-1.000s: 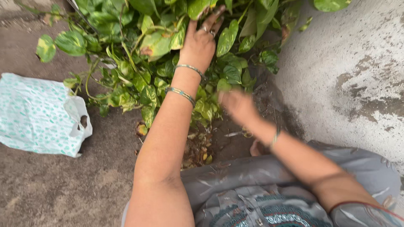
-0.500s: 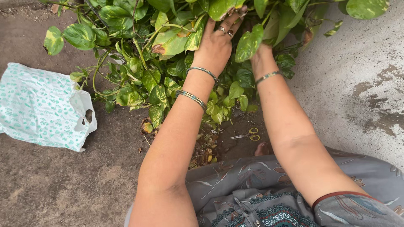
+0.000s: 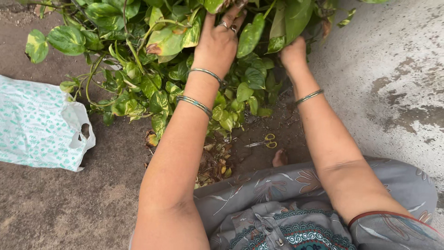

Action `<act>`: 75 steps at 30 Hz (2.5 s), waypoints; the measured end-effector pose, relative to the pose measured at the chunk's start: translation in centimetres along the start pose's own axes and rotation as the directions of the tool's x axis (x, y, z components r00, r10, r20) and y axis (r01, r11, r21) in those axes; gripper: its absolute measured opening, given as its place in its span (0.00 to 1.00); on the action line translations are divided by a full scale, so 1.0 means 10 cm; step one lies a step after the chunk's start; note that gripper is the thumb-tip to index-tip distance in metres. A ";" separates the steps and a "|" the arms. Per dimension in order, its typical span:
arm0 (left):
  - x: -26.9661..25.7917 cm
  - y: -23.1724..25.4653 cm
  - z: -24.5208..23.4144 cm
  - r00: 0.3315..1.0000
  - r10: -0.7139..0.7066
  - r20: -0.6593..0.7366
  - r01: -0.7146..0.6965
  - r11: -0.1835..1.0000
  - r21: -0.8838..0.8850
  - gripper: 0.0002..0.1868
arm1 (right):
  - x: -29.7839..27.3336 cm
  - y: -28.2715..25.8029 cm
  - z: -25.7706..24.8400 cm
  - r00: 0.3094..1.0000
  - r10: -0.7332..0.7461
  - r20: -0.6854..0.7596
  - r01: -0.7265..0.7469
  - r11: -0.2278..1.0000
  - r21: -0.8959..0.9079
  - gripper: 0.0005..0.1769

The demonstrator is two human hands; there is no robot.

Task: The person prunes a pothos plant by hand and using shears, removing dry leaves and cutting long stems.

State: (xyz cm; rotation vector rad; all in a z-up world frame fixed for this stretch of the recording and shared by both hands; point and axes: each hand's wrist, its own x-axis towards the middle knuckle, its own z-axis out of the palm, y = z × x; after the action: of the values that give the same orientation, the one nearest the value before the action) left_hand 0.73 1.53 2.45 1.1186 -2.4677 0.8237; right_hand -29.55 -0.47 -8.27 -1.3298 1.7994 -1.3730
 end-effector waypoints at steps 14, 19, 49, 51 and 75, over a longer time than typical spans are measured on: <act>0.49 0.54 -0.05 0.986 0.048 -0.161 -0.042 0.998 0.038 0.27 | -0.07 -0.11 -0.09 0.934 -0.352 0.056 0.356 0.929 -0.100 0.15; 0.45 0.30 -0.01 0.967 -0.154 -0.202 0.050 0.895 -0.442 0.32 | -0.24 -0.51 -0.07 0.992 -0.091 0.092 0.095 0.995 -0.043 0.09; 0.41 -0.13 -0.24 0.987 -0.057 -0.148 0.009 0.950 -0.311 0.44 | 0.61 0.23 0.69 0.977 -0.198 -0.080 0.107 0.776 -0.621 0.21; 0.42 -0.12 -0.24 0.985 -0.056 -0.162 0.002 0.949 -0.316 0.44 | 0.83 0.34 0.79 0.919 -0.395 -0.007 0.273 0.646 -0.713 0.25; 0.33 -0.06 -0.11 0.989 0.012 -0.146 -0.054 0.957 -0.285 0.38 | -0.14 -0.55 0.12 0.953 -0.165 0.252 0.266 0.856 -0.444 0.18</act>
State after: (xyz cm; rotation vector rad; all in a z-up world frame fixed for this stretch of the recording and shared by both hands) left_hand -0.93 -0.09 5.14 0.8844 -2.3952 0.5089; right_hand -25.89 0.27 -3.87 -1.9047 1.9590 -0.8703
